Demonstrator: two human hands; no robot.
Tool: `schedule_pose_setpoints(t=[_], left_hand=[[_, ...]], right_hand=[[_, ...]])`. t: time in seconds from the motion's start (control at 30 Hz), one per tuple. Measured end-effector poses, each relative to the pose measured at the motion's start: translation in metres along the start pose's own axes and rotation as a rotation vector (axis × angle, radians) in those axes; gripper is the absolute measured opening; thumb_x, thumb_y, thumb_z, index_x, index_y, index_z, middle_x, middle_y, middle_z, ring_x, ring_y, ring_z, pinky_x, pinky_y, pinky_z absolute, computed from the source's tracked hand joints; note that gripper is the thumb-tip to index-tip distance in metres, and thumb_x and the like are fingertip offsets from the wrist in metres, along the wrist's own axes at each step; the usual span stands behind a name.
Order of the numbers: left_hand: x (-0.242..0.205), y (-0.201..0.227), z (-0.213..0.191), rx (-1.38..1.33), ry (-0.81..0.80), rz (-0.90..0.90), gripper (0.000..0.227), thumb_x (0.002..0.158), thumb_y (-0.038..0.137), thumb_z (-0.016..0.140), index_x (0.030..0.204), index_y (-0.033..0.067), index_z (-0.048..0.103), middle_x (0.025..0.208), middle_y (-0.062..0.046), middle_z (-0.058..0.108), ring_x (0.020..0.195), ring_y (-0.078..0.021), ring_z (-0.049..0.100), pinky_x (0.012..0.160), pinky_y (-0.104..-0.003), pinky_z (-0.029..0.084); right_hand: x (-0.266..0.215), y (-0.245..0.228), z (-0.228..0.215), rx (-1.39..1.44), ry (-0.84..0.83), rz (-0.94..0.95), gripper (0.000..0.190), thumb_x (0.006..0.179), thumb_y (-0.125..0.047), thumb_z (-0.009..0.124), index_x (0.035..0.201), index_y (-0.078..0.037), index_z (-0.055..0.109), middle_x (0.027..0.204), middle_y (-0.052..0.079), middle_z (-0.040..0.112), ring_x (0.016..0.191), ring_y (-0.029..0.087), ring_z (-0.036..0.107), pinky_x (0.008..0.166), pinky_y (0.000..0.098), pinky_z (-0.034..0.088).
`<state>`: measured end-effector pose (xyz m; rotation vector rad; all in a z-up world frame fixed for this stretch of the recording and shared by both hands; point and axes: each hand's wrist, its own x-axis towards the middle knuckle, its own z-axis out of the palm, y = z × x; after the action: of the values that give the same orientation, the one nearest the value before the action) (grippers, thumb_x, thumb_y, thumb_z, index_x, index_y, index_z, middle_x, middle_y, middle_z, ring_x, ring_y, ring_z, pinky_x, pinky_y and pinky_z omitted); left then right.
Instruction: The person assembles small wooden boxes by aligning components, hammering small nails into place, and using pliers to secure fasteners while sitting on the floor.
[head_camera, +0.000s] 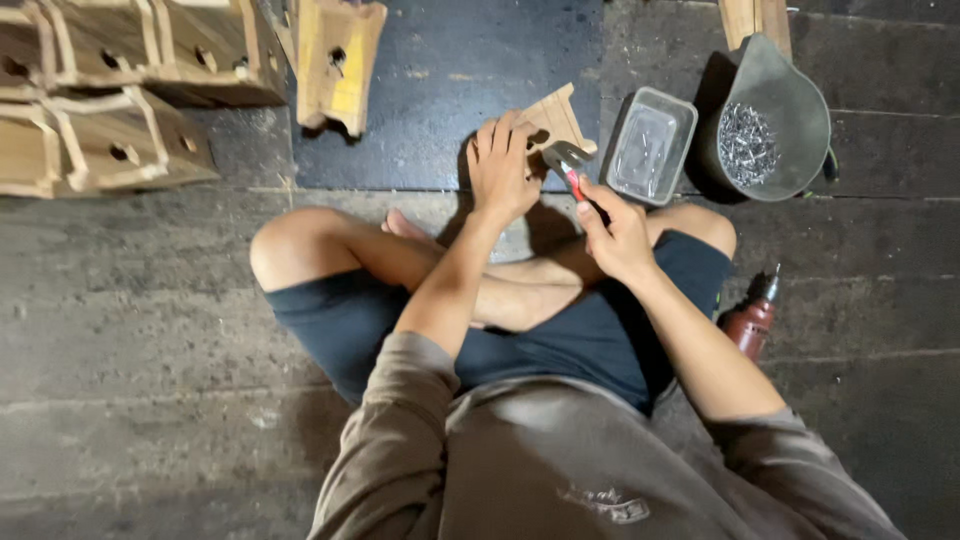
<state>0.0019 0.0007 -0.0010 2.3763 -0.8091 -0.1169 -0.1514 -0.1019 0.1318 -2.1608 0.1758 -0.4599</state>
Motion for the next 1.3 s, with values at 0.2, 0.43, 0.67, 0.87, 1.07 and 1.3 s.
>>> schedule_pose_setpoints(t=[0.2, 0.43, 0.67, 0.87, 1.07, 1.3], left_hand=[[-0.004, 0.009, -0.008, -0.010, 0.071, -0.017, 0.070, 0.070, 0.031, 0.087, 0.130, 0.0245, 0.050, 0.146, -0.001, 0.045, 0.139, -0.0281, 0.036, 0.114, -0.054, 0.033], [-0.005, -0.001, 0.005, 0.049, -0.020, -0.047, 0.078, 0.061, 0.033, 0.092, 0.128, 0.0228, 0.054, 0.146, -0.004, 0.046, 0.139, -0.0285, 0.034, 0.114, -0.054, 0.033], [0.015, -0.002, 0.003, 0.049, 0.034, -0.005, 0.077, 0.064, 0.029, 0.089, 0.130, 0.0232, 0.049, 0.141, -0.001, 0.047, 0.137, -0.0257, 0.036, 0.113, -0.049, 0.034], [0.003, 0.007, -0.011, 0.014, 0.065, 0.001, 0.082, 0.071, 0.038, 0.089, 0.140, 0.0239, 0.046, 0.146, 0.000, 0.046, 0.137, -0.0251, 0.038, 0.112, -0.050, 0.037], [0.017, 0.003, -0.018, 0.028, 0.051, 0.014, 0.084, 0.068, 0.023, 0.088, 0.141, 0.0192, 0.047, 0.145, -0.003, 0.048, 0.136, -0.0274, 0.040, 0.112, -0.050, 0.038], [-0.010, -0.001, -0.014, 0.063, 0.102, 0.131, 0.069, 0.072, 0.041, 0.089, 0.134, 0.0312, 0.060, 0.153, -0.003, 0.043, 0.141, -0.0309, 0.036, 0.117, -0.056, 0.029]], right_hand=[[-0.019, 0.019, -0.007, -0.044, 0.281, -0.182, 0.027, 0.103, -0.006, 0.064, 0.124, 0.010, 0.072, 0.055, 0.008, 0.064, 0.053, 0.023, 0.068, 0.064, 0.0349, 0.057], [-0.028, 0.045, 0.001, -0.156, 0.170, -0.170, 0.025, 0.102, -0.006, 0.062, 0.120, 0.006, 0.075, 0.050, 0.004, 0.063, 0.058, 0.027, 0.070, 0.064, 0.0360, 0.056], [-0.009, 0.045, -0.005, -0.164, 0.103, -0.134, 0.024, 0.103, -0.004, 0.061, 0.121, 0.004, 0.074, 0.076, 0.016, 0.069, 0.079, 0.036, 0.070, 0.073, 0.0443, 0.055], [-0.028, 0.030, -0.012, -0.113, 0.261, -0.355, 0.026, 0.098, -0.003, 0.062, 0.077, -0.005, 0.077, 0.050, -0.002, 0.064, 0.046, 0.023, 0.064, 0.056, 0.0322, 0.052], [-0.023, 0.061, 0.007, 0.010, 0.263, -0.151, 0.022, 0.104, 0.000, 0.058, 0.119, 0.010, 0.070, 0.093, 0.023, 0.071, 0.075, 0.036, 0.066, 0.062, 0.0432, 0.053], [-0.084, 0.051, -0.063, 0.406, 0.561, -0.291, 0.035, 0.108, 0.001, 0.051, 0.143, -0.001, 0.053, 0.083, 0.026, 0.064, 0.057, 0.037, 0.063, 0.054, 0.0431, 0.059]])
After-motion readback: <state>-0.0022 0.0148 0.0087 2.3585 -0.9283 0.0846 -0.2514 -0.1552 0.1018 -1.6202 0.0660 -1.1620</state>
